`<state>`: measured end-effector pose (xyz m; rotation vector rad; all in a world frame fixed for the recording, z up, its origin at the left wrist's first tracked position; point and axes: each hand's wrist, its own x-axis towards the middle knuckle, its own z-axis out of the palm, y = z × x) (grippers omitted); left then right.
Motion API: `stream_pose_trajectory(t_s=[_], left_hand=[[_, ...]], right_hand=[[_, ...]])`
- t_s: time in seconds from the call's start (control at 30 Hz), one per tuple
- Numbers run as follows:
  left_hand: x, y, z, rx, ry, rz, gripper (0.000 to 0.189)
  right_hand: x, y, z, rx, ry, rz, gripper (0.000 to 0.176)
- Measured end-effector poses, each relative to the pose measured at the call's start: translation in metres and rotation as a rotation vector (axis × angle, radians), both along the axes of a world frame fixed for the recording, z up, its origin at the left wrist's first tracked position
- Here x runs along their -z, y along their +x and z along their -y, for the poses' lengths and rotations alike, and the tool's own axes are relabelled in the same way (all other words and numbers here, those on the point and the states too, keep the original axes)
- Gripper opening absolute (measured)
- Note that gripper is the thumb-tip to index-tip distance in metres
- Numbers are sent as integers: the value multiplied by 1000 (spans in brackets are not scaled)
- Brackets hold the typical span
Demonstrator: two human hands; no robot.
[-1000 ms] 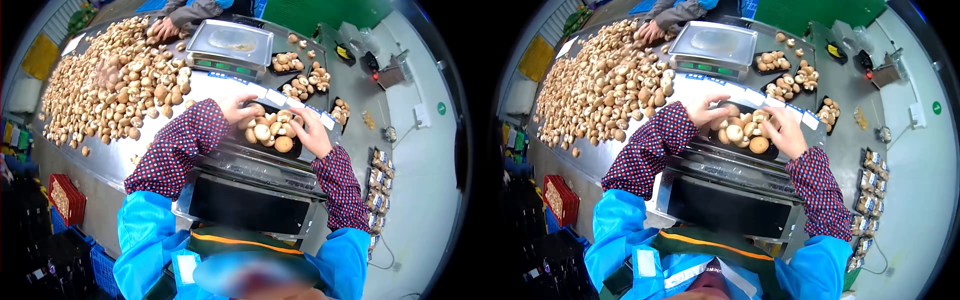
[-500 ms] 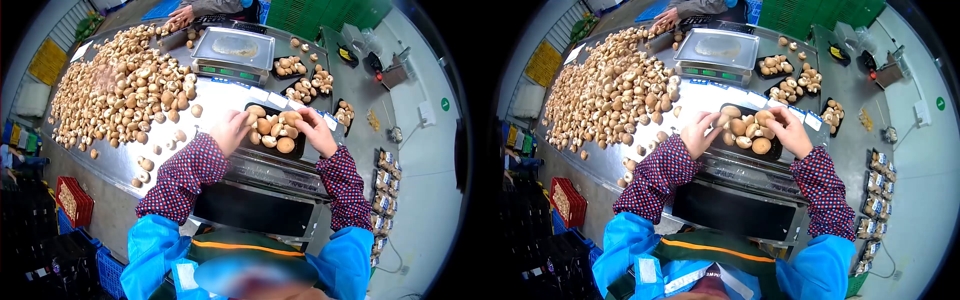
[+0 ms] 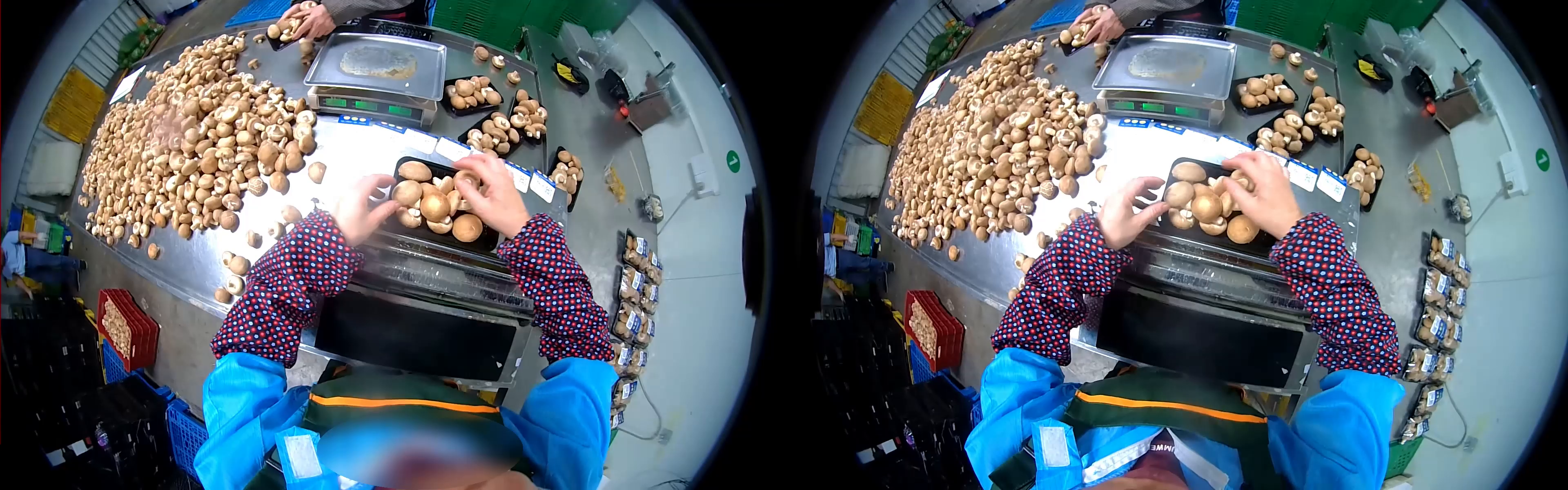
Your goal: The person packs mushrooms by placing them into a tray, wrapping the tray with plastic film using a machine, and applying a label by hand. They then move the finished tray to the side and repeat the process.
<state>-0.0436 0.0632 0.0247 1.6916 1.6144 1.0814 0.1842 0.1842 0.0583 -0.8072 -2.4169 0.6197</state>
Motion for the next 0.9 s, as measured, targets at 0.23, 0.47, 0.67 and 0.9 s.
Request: stream_pose_trajectory(t_s=[0.23,0.47,0.67,0.9], left_hand=[[15,6,-10,158,-161,50,51],[-1,14,37,36,163,-274,53],[4,15,99,-328,9,-913,32],[-3,28,86,-240,-107,-967,50]], right_hand=[[11,29,10,-102,191,243,46],[9,126,68,571,-48,68,22],[25,144,140,678,140,579,36],[6,163,127,762,108,662,40]])
